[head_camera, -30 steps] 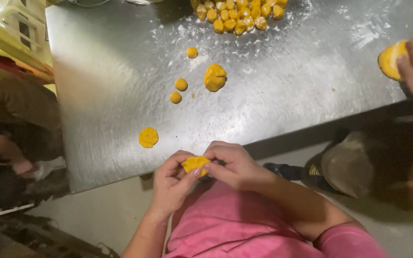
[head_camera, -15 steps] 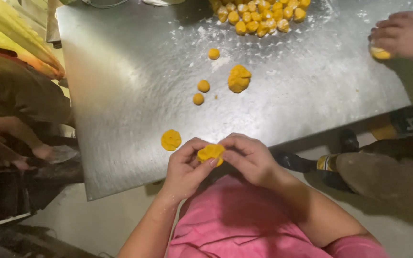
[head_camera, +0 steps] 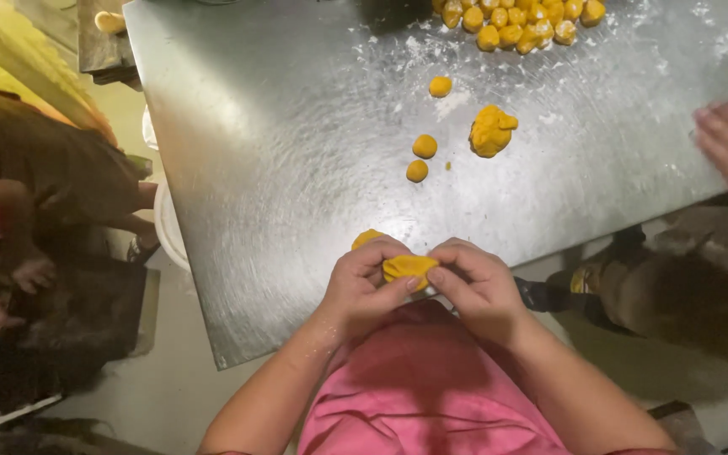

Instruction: Shaping small pieces of yellow dough into balls and placing them on a baking tray

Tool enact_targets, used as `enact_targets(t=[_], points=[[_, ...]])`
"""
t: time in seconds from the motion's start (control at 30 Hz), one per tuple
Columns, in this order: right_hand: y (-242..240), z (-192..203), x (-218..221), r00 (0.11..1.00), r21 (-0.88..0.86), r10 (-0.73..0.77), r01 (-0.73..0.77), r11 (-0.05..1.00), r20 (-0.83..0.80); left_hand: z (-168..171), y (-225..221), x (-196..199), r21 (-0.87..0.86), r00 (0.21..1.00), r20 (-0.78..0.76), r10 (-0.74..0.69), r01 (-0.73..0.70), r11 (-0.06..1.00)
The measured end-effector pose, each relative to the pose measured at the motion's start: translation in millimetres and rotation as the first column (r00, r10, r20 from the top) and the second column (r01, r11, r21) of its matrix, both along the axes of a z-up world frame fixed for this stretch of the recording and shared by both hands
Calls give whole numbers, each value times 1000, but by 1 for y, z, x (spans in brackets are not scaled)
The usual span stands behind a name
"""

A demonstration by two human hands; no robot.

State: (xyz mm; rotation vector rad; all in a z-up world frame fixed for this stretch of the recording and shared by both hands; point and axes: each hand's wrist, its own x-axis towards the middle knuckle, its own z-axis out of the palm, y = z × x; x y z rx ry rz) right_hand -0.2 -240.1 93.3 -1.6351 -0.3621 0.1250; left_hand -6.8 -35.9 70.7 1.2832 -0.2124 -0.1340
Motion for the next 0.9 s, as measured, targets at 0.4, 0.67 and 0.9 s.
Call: enact_targets(t=[0.4,0.67,0.9], points=[[-32,6,55,982,2,187,-187,982,-16,-4,-40,19,-61,978,-178,106,-119,991],[-72,-25,94,908,78,348,-340,937,-234,-27,-88,29,-175,840,-235,489,-532,829],[-65,-62,100,830,47,449,-461,886,-332,-29,-118,0,-187,738,-255,625,-672,716]])
